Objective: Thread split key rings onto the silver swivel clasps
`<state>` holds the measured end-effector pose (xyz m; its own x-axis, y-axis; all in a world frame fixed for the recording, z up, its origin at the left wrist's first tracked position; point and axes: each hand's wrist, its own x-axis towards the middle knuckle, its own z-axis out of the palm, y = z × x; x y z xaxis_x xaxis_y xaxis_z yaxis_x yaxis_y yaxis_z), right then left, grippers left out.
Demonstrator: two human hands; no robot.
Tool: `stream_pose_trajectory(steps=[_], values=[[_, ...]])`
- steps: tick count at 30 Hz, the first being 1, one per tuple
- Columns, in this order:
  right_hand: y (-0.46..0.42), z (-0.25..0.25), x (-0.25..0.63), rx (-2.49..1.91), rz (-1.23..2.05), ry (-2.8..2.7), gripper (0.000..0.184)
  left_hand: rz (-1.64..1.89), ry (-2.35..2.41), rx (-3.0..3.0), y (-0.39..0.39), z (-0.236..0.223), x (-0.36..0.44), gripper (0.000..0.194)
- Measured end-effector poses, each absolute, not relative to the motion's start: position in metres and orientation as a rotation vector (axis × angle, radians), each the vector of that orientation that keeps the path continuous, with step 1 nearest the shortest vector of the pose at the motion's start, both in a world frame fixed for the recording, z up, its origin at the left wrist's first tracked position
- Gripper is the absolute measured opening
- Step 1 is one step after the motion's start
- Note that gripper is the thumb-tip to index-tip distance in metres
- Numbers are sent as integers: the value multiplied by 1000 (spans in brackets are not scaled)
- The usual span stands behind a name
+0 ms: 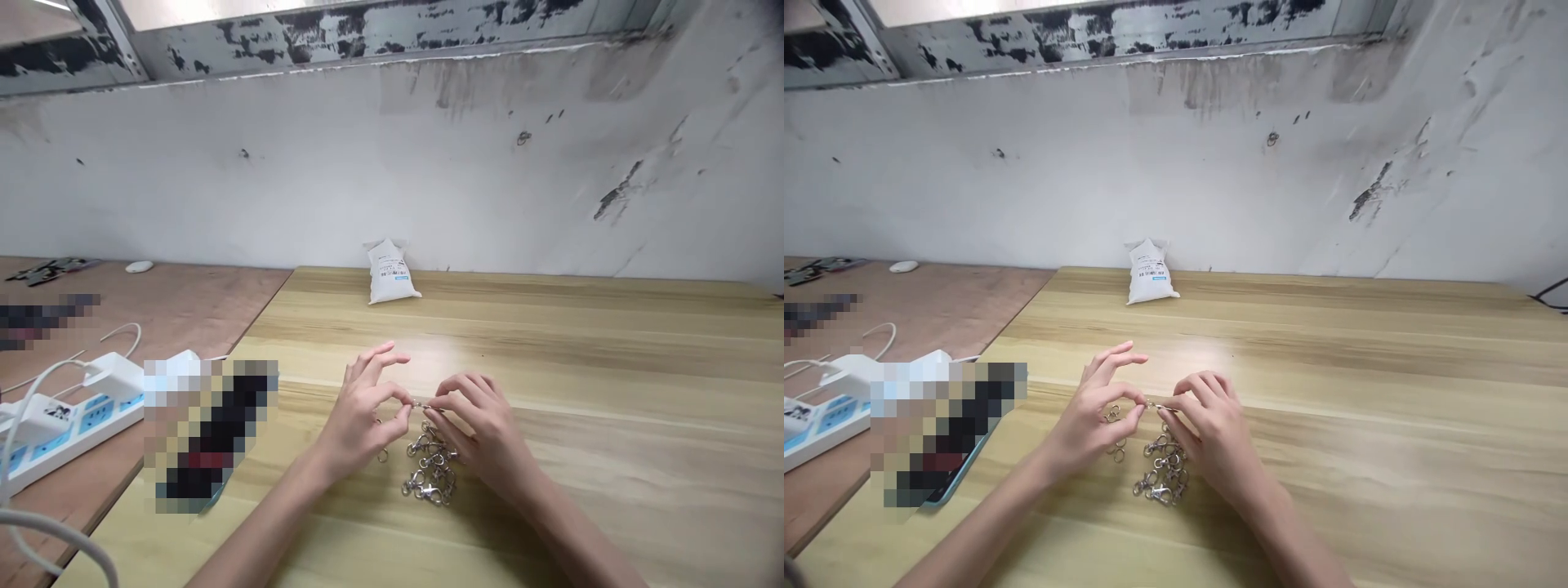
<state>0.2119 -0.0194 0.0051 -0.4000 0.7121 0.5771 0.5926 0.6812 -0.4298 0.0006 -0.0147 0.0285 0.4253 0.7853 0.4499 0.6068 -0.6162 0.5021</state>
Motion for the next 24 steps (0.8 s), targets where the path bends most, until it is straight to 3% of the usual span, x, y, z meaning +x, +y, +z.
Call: stream_pose_trajectory(steps=[5,11,15,19,24], values=[[-27,5,200,-872,6,-2061,11,846,1245,2369,-14,24,1,10],[-38,9,186,-745,55,-2118,19,747,1219,2414,-12,22,0,6],[-28,2,196,-883,155,-2068,14,772,1336,2402,-5,23,-12,8],[-14,-11,210,-1048,400,-1993,13,764,1447,2351,5,21,-23,8],[-15,-13,209,-1151,1030,-1595,27,802,1421,2233,4,20,-21,9]])
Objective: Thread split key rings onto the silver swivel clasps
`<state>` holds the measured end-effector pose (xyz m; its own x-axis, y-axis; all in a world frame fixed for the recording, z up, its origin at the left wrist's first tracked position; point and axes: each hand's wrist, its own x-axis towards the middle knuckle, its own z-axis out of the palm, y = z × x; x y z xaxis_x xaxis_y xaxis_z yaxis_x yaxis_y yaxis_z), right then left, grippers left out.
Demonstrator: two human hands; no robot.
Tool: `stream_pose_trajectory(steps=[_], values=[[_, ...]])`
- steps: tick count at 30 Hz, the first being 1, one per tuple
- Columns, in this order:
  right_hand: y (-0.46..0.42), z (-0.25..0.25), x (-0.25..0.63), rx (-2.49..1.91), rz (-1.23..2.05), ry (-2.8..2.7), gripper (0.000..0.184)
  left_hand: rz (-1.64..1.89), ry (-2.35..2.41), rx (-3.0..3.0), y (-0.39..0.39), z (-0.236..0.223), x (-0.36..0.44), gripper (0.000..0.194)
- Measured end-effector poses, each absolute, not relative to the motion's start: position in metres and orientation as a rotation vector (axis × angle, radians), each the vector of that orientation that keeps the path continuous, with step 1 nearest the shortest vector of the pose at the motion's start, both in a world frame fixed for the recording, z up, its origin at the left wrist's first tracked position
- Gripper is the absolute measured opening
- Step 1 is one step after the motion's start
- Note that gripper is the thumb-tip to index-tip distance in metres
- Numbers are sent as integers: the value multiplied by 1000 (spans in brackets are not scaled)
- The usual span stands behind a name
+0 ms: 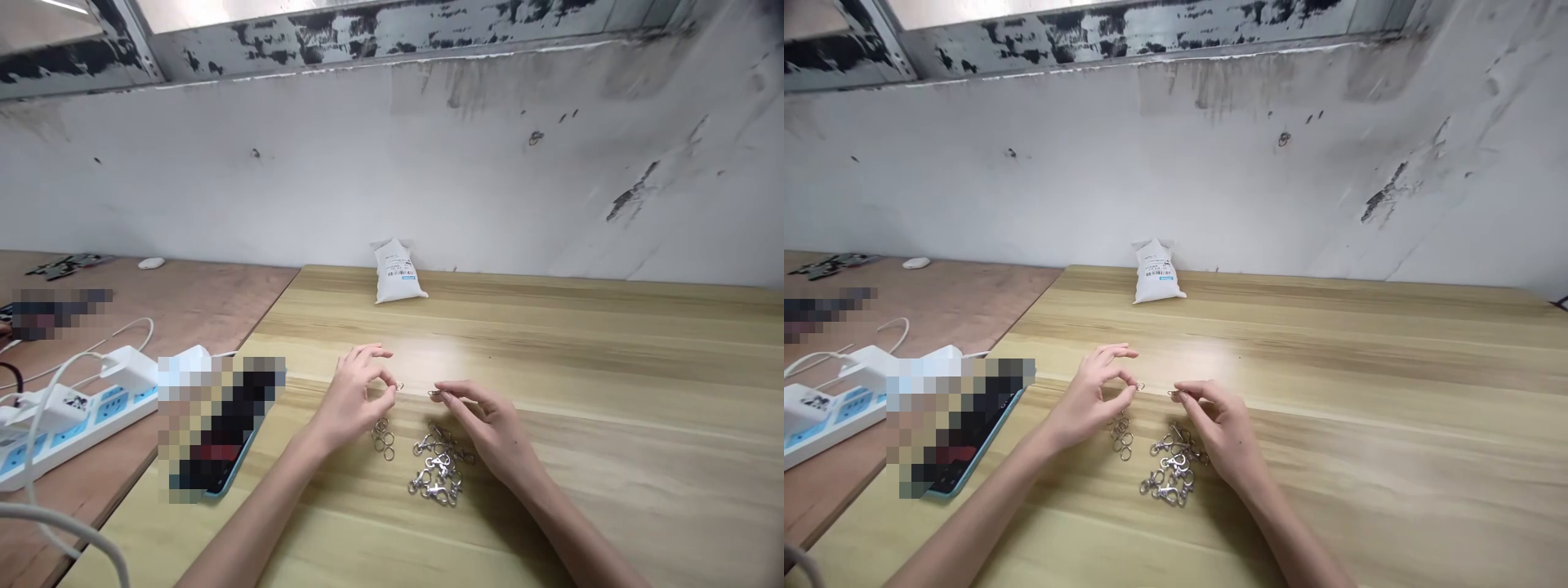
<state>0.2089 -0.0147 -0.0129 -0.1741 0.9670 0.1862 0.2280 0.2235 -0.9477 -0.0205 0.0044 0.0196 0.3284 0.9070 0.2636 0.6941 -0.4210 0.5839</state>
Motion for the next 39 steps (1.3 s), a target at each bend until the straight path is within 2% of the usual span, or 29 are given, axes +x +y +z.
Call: stream_pose_trajectory(steps=[7,13,18,27,33,39], values=[[-24,-1,193,-1014,1393,-1376,29,865,1338,2326,-6,21,-4,8],[-32,5,181,-971,1498,-1169,32,925,1495,2449,-10,15,4,7],[-36,4,176,-903,1568,-1134,28,913,1448,2403,-10,14,5,5],[-37,1,180,-884,1502,-1266,23,972,1373,2007,-2,21,-2,7],[-34,5,184,-955,1458,-1345,26,954,1272,2014,-2,22,-6,5],[-35,8,205,-1015,1212,-1429,23,948,1301,2065,0,25,-9,7]])
